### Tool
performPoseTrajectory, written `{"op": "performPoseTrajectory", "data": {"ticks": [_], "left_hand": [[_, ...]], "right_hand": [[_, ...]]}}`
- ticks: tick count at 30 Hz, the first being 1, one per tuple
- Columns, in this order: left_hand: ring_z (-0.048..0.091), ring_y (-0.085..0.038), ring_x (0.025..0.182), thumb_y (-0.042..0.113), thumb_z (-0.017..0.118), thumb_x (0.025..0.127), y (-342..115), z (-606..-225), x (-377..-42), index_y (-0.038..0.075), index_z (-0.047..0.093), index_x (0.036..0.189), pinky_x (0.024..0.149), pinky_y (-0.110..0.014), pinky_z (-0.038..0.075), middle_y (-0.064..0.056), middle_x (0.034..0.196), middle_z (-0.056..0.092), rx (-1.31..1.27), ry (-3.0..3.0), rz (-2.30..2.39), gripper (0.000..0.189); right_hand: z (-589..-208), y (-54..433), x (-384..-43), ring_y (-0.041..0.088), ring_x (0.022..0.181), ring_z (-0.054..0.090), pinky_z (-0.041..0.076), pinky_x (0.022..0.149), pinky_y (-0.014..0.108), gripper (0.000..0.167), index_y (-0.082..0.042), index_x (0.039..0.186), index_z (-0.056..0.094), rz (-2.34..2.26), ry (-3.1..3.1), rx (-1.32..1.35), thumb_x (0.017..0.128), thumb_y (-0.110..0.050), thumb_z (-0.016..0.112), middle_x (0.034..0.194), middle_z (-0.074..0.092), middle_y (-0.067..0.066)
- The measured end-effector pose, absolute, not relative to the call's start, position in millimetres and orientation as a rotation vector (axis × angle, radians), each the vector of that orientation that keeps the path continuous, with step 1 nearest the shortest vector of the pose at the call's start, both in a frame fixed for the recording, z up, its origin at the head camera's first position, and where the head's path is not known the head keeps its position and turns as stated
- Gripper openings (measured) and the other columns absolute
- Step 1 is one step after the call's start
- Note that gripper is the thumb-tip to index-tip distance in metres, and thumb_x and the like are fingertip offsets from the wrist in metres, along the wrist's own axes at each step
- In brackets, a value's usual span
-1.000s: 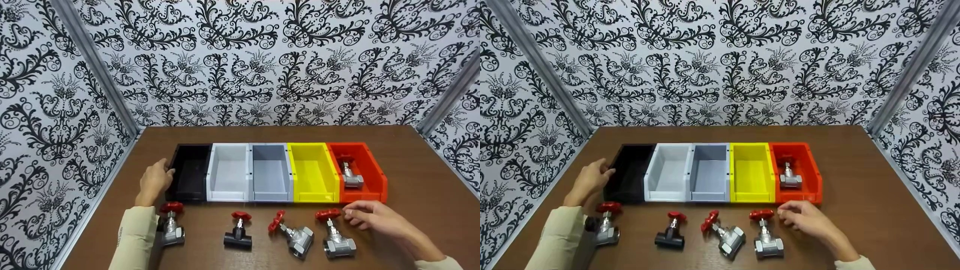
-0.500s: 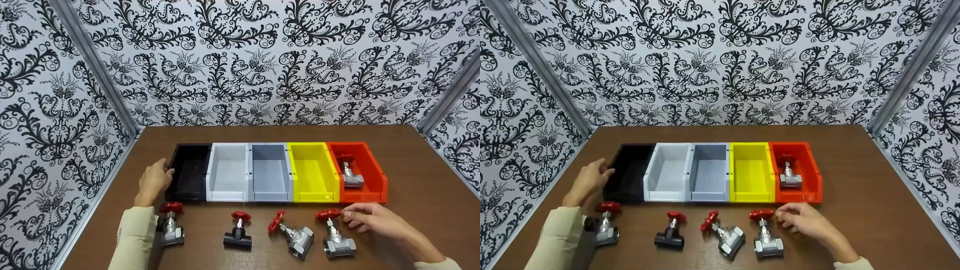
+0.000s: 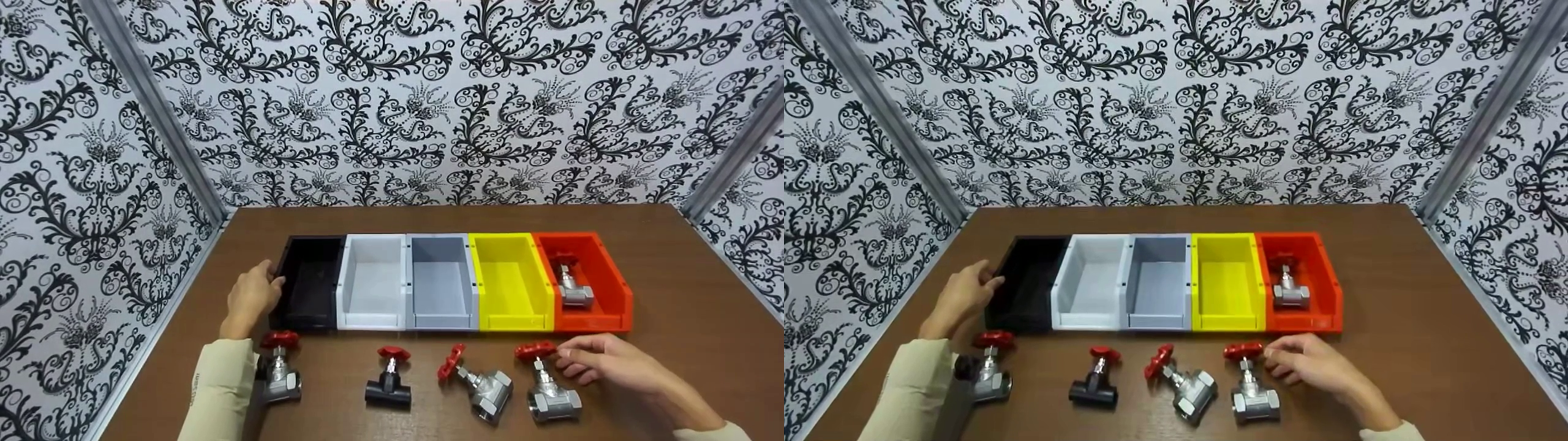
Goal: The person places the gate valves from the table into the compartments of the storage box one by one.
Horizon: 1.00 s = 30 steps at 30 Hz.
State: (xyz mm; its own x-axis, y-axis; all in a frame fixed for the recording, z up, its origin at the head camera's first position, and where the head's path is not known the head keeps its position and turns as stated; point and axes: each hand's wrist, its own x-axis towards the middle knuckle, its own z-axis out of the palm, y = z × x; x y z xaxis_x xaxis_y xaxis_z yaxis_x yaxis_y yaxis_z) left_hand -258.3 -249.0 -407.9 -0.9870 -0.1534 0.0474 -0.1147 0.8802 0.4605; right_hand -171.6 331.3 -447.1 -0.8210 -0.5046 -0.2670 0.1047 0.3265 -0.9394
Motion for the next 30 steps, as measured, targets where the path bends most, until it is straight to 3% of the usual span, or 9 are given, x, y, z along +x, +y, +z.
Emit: {"op": "performPoseTrajectory", "data": {"ticks": [8,30], "left_hand": [[0.060,-0.047,0.109,0.024,0.057,0.098,-249.4,-409.1,-258.8,0.004,0.057,0.120,0.084,-0.060,0.046,-0.022,0.119,0.066,0.215,-2.969,-0.738,0.030],[0.060,-0.046,0.110,0.024,0.056,0.099,-250.4,-409.8,-259.4,0.004,0.057,0.121,0.086,-0.060,0.045,-0.022,0.120,0.065,0.207,-2.960,-0.752,0.031]], "right_hand": [[-450.4,332.1,-171.4,0.017,0.094,0.069,0.057,0.081,0.032,0.031,0.011,0.121,0.059,-1.619,1.932,-0.340,0.105,-0.014,0.048,0.109,0.070,0.009],[-458.5,329.6,-165.7,0.014,0.102,0.066,0.053,0.091,0.028,0.030,-0.001,0.124,0.063,-1.735,1.669,-0.321,0.106,-0.012,0.042,0.116,0.069,0.002]]}}
